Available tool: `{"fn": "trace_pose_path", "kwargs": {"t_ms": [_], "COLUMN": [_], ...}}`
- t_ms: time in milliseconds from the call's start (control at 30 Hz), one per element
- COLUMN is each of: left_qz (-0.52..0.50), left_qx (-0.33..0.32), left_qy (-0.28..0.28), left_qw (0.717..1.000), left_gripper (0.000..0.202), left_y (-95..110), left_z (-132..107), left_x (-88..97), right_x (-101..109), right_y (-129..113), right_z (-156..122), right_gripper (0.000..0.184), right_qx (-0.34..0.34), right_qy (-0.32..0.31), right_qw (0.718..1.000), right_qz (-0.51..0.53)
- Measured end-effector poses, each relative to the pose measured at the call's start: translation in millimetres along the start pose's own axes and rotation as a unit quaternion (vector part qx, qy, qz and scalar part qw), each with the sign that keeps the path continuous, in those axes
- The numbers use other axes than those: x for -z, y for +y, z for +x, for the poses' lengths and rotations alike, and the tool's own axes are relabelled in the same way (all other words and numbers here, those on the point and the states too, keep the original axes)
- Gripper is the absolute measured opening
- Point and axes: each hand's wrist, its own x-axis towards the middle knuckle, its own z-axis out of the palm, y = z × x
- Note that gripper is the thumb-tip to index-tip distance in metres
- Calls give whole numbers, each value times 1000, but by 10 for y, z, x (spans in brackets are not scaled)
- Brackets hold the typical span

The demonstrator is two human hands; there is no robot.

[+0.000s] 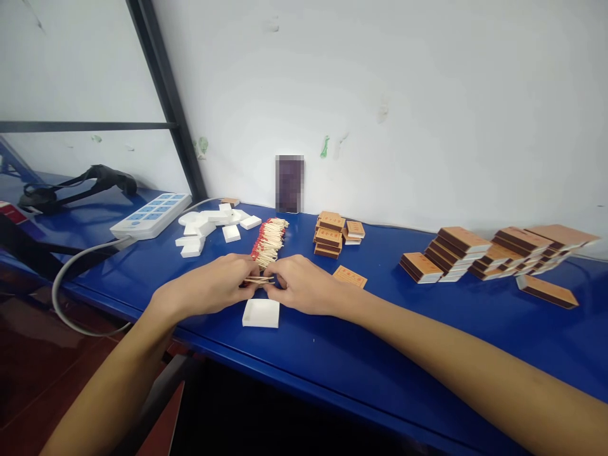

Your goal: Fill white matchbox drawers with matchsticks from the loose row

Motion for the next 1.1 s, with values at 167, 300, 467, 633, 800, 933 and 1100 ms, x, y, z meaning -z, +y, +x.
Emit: {"fn": "trace_pose_path", "kwargs": {"t_ms": [167, 300, 467, 633, 800, 933, 1100], "left_qz": [-21, -43, -41, -40, -38, -41, -36], "left_qx": [-3, -4, -29, -50, -40, -44, -57], "left_qy": [1, 9, 15, 10, -6, -15, -18], "left_qw": [1000, 999, 999, 998, 998, 998, 998], "left_gripper": [22, 26, 26, 23, 25, 25, 24], "left_y": [11, 0, 9, 1, -6, 11, 43], "left_z": [5, 10, 14, 18, 18, 19, 25], "left_x": [8, 6, 9, -30, -65, -62, -58], "right_x": [-15, -21, -4, 26, 58, 46, 19], "right_y": [64, 92, 27, -7, 28, 13, 9], "right_z": [33, 38, 30, 27, 22, 9, -12], "right_gripper": [18, 20, 21, 21, 19, 14, 12], "right_qx": [16, 17, 45, 33, 10, 3, -4], "right_qy": [-11, -14, -8, -28, -55, -61, -65], "right_qw": [1000, 1000, 999, 998, 998, 997, 995], "right_qz": [25, 14, -26, -37, -33, -56, -76]}}
